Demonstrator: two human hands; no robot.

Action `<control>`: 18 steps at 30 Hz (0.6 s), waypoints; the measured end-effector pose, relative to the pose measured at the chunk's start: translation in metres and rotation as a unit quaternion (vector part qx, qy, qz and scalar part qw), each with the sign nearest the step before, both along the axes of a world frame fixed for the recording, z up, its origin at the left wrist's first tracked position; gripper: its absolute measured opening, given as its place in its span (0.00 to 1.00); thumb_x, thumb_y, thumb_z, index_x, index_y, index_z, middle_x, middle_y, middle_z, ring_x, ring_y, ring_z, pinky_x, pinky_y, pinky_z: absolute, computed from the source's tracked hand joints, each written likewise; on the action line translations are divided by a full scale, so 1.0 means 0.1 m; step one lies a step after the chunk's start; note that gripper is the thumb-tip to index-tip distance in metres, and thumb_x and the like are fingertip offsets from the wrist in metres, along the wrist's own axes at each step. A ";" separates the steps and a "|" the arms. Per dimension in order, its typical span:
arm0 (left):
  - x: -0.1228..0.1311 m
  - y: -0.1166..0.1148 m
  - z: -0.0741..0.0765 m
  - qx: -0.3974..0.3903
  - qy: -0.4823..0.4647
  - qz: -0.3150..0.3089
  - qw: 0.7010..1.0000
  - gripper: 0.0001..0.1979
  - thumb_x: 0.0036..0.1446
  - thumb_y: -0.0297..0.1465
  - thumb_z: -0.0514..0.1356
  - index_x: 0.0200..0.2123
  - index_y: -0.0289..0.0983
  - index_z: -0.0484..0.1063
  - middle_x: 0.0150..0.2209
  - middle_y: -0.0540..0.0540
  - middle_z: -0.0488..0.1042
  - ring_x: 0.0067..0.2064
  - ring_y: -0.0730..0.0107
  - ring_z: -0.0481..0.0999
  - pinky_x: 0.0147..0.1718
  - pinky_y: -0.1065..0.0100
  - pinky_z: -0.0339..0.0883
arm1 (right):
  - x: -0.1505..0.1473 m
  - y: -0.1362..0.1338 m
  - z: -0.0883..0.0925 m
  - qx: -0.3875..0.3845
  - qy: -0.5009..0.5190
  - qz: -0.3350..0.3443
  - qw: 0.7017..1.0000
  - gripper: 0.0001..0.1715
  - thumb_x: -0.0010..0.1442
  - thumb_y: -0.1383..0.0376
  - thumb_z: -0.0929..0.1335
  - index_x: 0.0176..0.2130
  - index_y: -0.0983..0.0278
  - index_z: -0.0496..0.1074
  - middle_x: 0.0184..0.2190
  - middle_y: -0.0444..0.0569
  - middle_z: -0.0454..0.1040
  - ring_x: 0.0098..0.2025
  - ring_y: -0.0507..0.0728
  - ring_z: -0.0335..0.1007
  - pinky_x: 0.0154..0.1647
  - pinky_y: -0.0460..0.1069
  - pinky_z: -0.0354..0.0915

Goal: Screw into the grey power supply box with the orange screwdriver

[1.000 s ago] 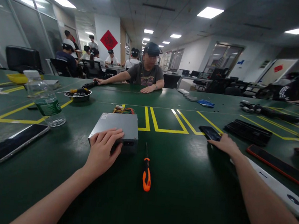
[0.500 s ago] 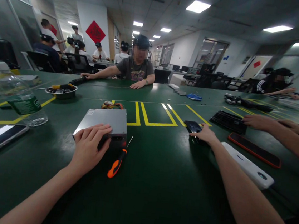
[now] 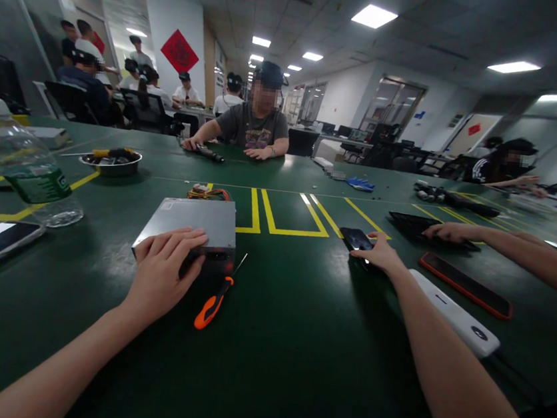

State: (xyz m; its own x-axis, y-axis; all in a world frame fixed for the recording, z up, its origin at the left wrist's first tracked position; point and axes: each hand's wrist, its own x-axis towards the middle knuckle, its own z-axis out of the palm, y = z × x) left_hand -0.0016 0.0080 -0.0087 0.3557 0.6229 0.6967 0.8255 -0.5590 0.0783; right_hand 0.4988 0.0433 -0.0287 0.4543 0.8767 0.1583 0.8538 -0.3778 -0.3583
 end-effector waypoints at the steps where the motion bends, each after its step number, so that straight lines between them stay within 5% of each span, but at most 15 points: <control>1: 0.00 0.00 0.00 0.001 0.000 -0.001 1.000 0.16 0.56 0.33 0.53 0.49 0.44 0.63 0.51 0.46 0.70 0.53 0.56 0.65 0.49 0.52 0.52 | -0.01 -0.01 0.02 -0.002 0.007 -0.009 1.000 0.42 0.39 0.48 0.71 0.50 0.60 0.58 0.43 0.54 0.72 0.43 0.63 0.70 0.42 0.56 0.65; 4: 0.00 0.00 0.00 0.001 0.000 0.000 1.000 0.15 0.56 0.33 0.53 0.48 0.43 0.63 0.51 0.46 0.69 0.53 0.56 0.65 0.49 0.52 0.53 | 0.02 -0.05 0.12 0.004 0.024 -0.027 0.999 0.43 0.42 0.49 0.70 0.52 0.64 0.58 0.44 0.57 0.71 0.45 0.64 0.69 0.43 0.55 0.65; 8: 0.00 0.00 0.00 0.007 0.005 0.002 1.000 0.15 0.56 0.33 0.53 0.48 0.43 0.63 0.50 0.46 0.70 0.52 0.57 0.66 0.48 0.53 0.53 | 0.13 -0.16 0.31 0.009 0.041 -0.028 0.999 0.32 0.47 0.54 0.68 0.49 0.65 0.63 0.41 0.56 0.73 0.45 0.63 0.69 0.43 0.54 0.64; 13: 0.00 0.02 -0.01 0.010 0.008 0.003 1.000 0.15 0.56 0.33 0.53 0.48 0.43 0.63 0.51 0.46 0.69 0.53 0.57 0.65 0.48 0.54 0.53 | 0.15 -0.30 0.46 -0.029 0.079 0.029 0.996 0.15 0.48 0.62 0.65 0.38 0.64 0.71 0.33 0.50 0.77 0.39 0.59 0.72 0.40 0.51 0.66; 18: 0.00 0.01 -0.01 0.016 0.012 0.005 1.000 0.15 0.56 0.33 0.53 0.48 0.44 0.62 0.51 0.46 0.69 0.53 0.56 0.65 0.48 0.53 0.53 | 0.09 -0.36 0.55 -0.058 0.088 0.092 0.990 0.13 0.48 0.67 0.64 0.36 0.64 0.71 0.34 0.46 0.77 0.39 0.56 0.72 0.41 0.49 0.65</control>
